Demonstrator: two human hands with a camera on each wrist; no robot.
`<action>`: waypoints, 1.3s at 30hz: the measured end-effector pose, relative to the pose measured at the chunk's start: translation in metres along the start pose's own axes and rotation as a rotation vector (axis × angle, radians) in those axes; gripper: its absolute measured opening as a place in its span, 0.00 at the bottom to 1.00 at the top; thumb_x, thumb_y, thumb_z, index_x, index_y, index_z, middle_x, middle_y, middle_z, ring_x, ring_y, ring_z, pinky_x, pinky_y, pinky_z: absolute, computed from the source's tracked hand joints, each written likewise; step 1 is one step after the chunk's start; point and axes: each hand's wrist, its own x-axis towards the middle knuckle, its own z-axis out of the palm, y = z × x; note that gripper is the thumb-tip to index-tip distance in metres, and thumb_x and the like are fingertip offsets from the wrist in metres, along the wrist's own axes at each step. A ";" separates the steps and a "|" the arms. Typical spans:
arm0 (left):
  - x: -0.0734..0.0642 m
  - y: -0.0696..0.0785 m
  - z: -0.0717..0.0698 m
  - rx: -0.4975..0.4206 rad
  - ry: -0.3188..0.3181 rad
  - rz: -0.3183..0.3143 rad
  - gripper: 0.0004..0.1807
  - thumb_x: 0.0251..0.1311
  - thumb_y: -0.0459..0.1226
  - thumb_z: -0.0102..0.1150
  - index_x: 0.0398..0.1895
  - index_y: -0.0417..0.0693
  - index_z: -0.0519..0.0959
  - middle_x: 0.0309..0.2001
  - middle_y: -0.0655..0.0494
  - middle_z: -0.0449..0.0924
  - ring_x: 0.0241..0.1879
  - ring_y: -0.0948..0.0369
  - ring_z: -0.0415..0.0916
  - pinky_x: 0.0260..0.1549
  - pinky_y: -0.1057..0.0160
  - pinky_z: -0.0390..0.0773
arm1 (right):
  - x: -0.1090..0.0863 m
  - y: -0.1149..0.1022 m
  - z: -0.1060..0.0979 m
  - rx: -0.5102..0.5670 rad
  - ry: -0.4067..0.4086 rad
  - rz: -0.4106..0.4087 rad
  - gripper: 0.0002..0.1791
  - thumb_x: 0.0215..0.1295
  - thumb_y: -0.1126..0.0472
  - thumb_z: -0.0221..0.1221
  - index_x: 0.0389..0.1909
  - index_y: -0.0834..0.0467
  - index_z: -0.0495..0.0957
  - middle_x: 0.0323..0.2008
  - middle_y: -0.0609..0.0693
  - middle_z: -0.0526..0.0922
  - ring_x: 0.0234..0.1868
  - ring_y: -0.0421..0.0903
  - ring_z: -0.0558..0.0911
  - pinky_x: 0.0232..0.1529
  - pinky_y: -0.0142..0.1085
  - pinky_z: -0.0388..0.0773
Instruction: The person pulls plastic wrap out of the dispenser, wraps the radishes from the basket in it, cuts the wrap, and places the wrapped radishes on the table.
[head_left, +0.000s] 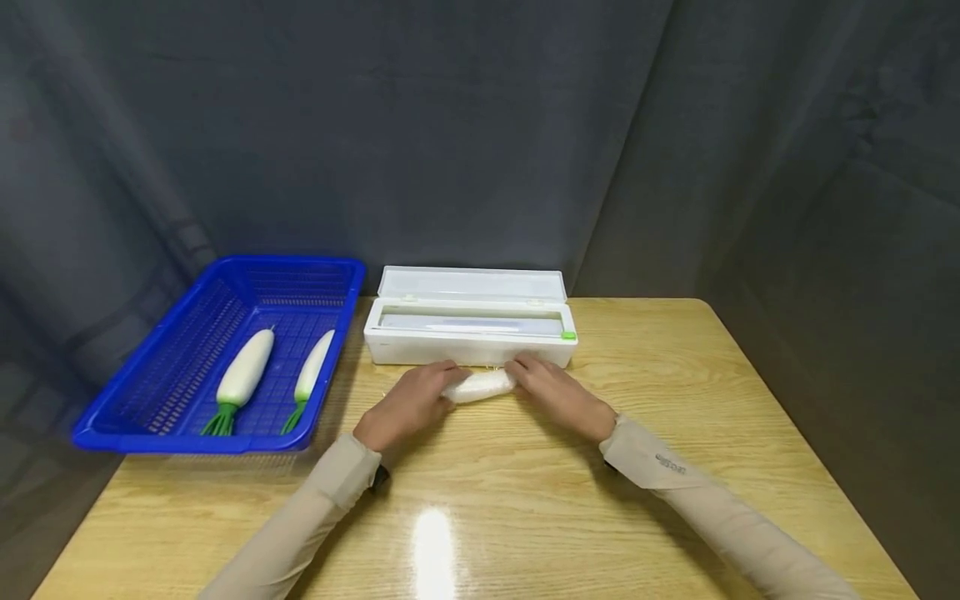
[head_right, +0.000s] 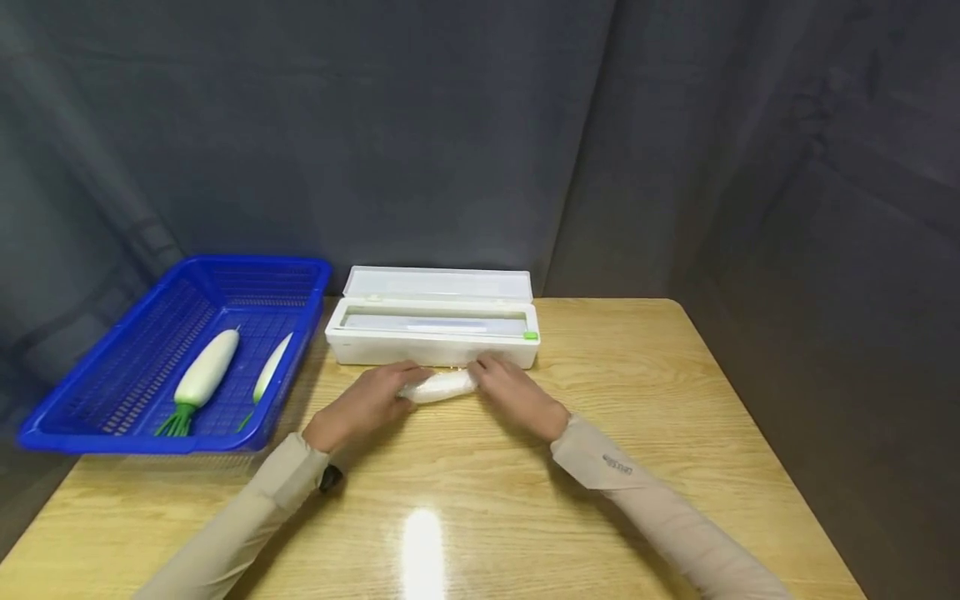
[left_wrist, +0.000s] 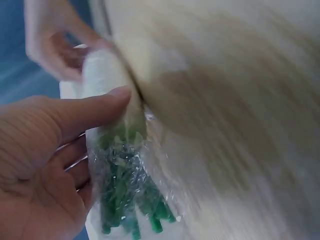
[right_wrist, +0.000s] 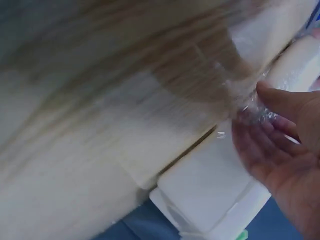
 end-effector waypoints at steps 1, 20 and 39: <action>0.001 0.000 -0.002 -0.035 -0.035 -0.016 0.29 0.58 0.27 0.73 0.64 0.38 0.80 0.55 0.46 0.84 0.53 0.50 0.84 0.52 0.51 0.83 | -0.001 0.002 -0.001 0.062 -0.019 0.007 0.14 0.70 0.71 0.64 0.54 0.66 0.78 0.50 0.58 0.81 0.51 0.53 0.83 0.53 0.45 0.82; -0.020 0.017 0.001 0.160 0.168 0.105 0.32 0.51 0.15 0.67 0.62 0.39 0.80 0.59 0.43 0.82 0.60 0.47 0.79 0.58 0.49 0.81 | 0.005 0.018 -0.016 0.464 -0.294 0.020 0.03 0.70 0.64 0.66 0.39 0.61 0.85 0.31 0.49 0.79 0.33 0.39 0.71 0.36 0.32 0.72; -0.003 0.000 0.000 0.060 0.063 -0.052 0.30 0.54 0.20 0.71 0.63 0.44 0.82 0.57 0.48 0.86 0.56 0.49 0.84 0.54 0.52 0.84 | -0.001 -0.002 0.000 0.046 -0.036 0.017 0.08 0.71 0.74 0.61 0.33 0.60 0.78 0.29 0.47 0.78 0.32 0.38 0.71 0.34 0.31 0.74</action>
